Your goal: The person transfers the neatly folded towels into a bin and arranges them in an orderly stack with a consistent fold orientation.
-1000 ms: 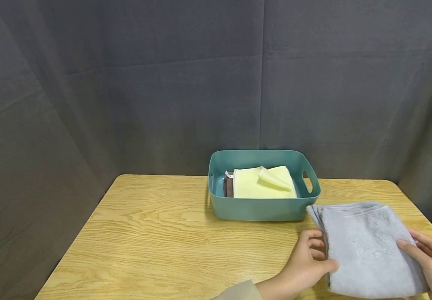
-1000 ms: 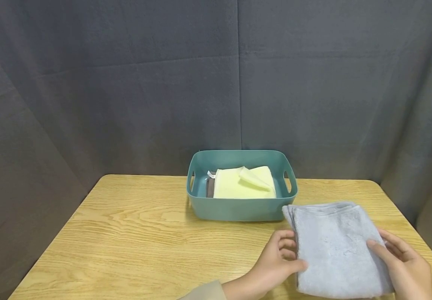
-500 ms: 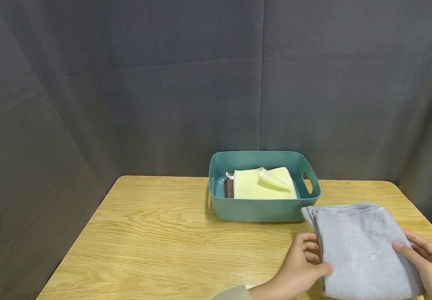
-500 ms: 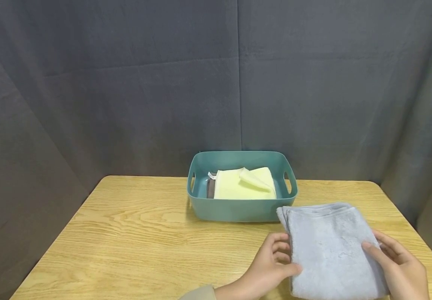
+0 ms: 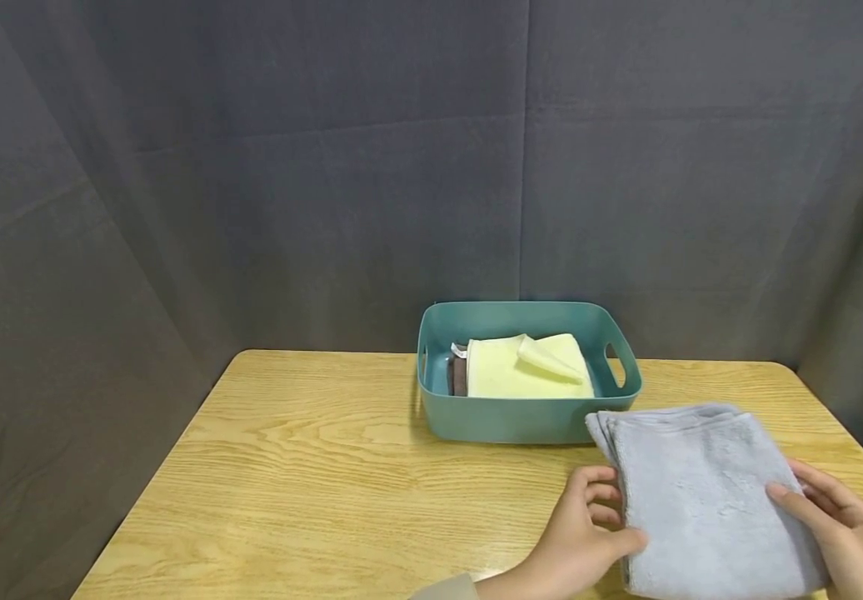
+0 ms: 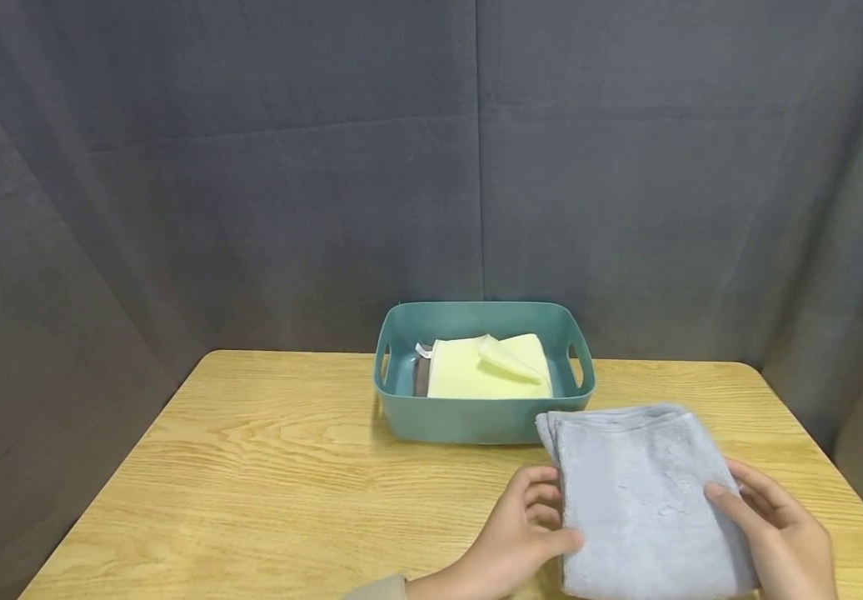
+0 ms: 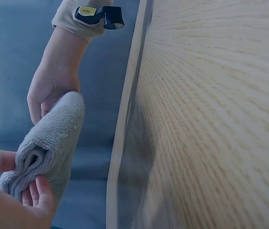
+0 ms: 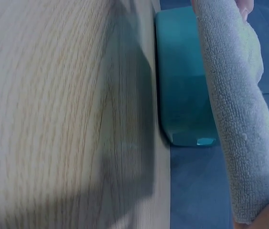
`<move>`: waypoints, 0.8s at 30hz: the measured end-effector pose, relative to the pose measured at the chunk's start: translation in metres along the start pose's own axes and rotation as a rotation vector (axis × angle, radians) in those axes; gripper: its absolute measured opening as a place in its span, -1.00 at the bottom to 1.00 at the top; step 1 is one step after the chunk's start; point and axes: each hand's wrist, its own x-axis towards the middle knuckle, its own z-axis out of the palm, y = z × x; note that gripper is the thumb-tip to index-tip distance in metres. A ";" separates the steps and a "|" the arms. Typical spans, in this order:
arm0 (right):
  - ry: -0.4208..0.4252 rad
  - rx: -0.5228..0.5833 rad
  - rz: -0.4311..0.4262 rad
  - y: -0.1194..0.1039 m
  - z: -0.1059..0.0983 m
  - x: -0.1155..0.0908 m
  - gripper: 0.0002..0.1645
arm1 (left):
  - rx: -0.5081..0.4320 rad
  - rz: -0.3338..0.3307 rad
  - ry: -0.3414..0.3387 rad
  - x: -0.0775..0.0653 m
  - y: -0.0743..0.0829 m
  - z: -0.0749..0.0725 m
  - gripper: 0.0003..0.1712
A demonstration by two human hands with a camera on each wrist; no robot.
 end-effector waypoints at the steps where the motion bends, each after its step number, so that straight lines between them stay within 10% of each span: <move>1: -0.001 -0.005 0.004 0.000 0.001 0.001 -0.42 | -0.003 -0.005 -0.002 -0.001 0.001 -0.001 -0.37; 14: -0.035 -0.096 0.052 -0.003 0.010 -0.002 -0.06 | -0.020 -0.029 -0.004 -0.010 0.007 -0.012 -0.35; 24: -0.166 -0.009 0.023 -0.003 0.012 -0.011 -0.51 | -0.063 -0.059 -0.010 -0.019 0.006 -0.031 -0.35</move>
